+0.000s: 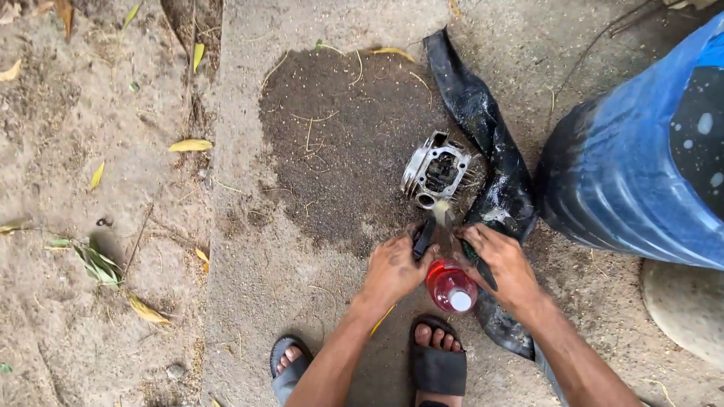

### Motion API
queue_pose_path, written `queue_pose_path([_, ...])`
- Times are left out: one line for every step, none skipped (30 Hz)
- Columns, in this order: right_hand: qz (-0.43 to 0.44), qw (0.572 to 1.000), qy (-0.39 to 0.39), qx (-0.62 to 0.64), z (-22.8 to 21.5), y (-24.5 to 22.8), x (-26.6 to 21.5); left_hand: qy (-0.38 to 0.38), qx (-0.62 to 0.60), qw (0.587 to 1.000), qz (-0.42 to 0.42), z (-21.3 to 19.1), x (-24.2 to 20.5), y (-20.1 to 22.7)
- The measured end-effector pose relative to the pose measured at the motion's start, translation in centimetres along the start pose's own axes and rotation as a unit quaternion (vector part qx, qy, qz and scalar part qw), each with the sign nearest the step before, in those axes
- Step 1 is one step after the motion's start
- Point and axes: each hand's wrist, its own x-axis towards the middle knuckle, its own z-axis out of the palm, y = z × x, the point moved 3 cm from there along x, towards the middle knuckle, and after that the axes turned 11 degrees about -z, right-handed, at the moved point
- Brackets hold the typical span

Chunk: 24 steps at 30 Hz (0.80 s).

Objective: Scrubbing and rinsing motorcycle engine cylinder components to remove grease and dirt using a brush and cleaning solution.

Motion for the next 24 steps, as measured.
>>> queue_pose_path([0.003,1.0,-0.003,0.0,1.9,0.8,-0.4,-0.004,-0.002,1.0,0.0,0.3,0.0,-0.2])
queue_pose_path([0.021,0.999,-0.01,0.025,3.7,1.7,-0.9,-0.009,-0.014,1.0,-0.001,0.6,-0.1,-0.4])
queue_pose_path([0.035,0.998,-0.012,0.045,5.4,3.0,-0.8,-0.009,-0.024,1.0,0.003,0.4,0.2,-0.3])
queue_pose_path([0.035,0.998,-0.008,0.041,5.4,2.7,-1.0,-0.007,-0.023,1.0,0.008,0.5,0.4,-0.2])
queue_pose_path([0.062,0.993,-0.001,0.099,5.6,2.4,-1.3,-0.004,-0.02,1.0,0.017,0.6,0.4,-0.2])
queue_pose_path([0.089,0.984,0.005,0.157,6.0,2.1,-1.5,-0.001,-0.017,1.0,0.025,0.6,0.5,-0.4])
queue_pose_path([0.086,0.984,-0.001,0.159,4.9,1.5,-1.2,0.0,-0.022,1.0,0.02,0.7,0.5,-0.6])
queue_pose_path([0.091,0.98,0.043,0.17,3.5,1.0,-0.9,0.004,-0.005,1.0,0.022,0.7,0.5,-0.8])
queue_pose_path([0.102,0.974,0.092,0.18,2.2,0.4,-0.9,0.004,0.016,0.999,0.027,0.9,0.5,-0.9])
queue_pose_path([0.105,0.974,0.09,0.182,2.1,-0.6,0.1,0.0,0.015,1.0,0.026,1.5,0.4,-1.3])
queue_pose_path([0.101,0.971,0.095,0.194,1.6,-1.2,1.3,-0.013,0.013,1.0,0.017,1.9,0.6,-1.4])
queue_pose_path([0.096,0.968,0.1,0.207,1.1,-2.0,2.5,-0.026,0.011,1.0,0.008,2.3,0.7,-1.6])
queue_pose_path([0.094,0.969,0.102,0.205,0.6,-2.1,2.6,-0.023,0.012,1.0,0.01,1.5,0.4,-1.4])
queue_pose_path([0.103,0.973,0.09,0.187,0.1,-2.3,2.7,-0.006,-0.013,1.0,0.011,0.6,0.2,-1.4])
queue_pose_path([0.113,0.976,0.074,0.172,0.0,-2.6,2.5,0.01,-0.04,0.999,0.007,-0.1,-0.4,-1.6])
queue_pose_path([0.111,0.976,0.071,0.174,0.1,-2.3,2.4,0.011,-0.042,0.999,0.004,-1.4,-1.3,-1.5])
queue_pose_path([0.117,0.98,0.079,0.142,0.1,-1.9,2.1,0.049,-0.076,0.996,0.013,-2.8,-2.2,-1.2])
queue_pose_path([0.122,0.983,0.088,0.109,0.1,-1.5,1.8,0.088,-0.111,0.99,0.022,-4.3,-3.1,-0.9])
queue_pose_path([0.123,0.983,0.085,0.108,0.6,-1.7,1.9,0.087,-0.114,0.989,0.022,-5.5,-4.0,-0.5])
queue_pose_path([0.132,0.982,0.058,0.124,1.4,-2.0,1.9,0.134,-0.147,0.98,0.024,-7.1,-5.1,-0.3])
queue_pose_path([0.137,0.98,0.033,0.138,2.0,-2.1,2.4,0.185,-0.18,0.966,0.026,-9.0,-6.1,0.0])
queue_pose_path([0.133,0.981,0.031,0.136,1.7,-2.4,2.7,0.189,-0.183,0.964,0.027,-9.8,-6.2,-1.3])
queue_pose_path([0.13,0.974,0.077,0.167,1.3,-2.7,2.8,0.263,-0.242,0.932,0.063,-11.0,-6.6,-2.6])
queue_pose_path([0.126,0.965,0.121,0.197,1.1,-3.0,2.9,0.335,-0.297,0.889,0.098,-12.0,-7.1,-4.2])
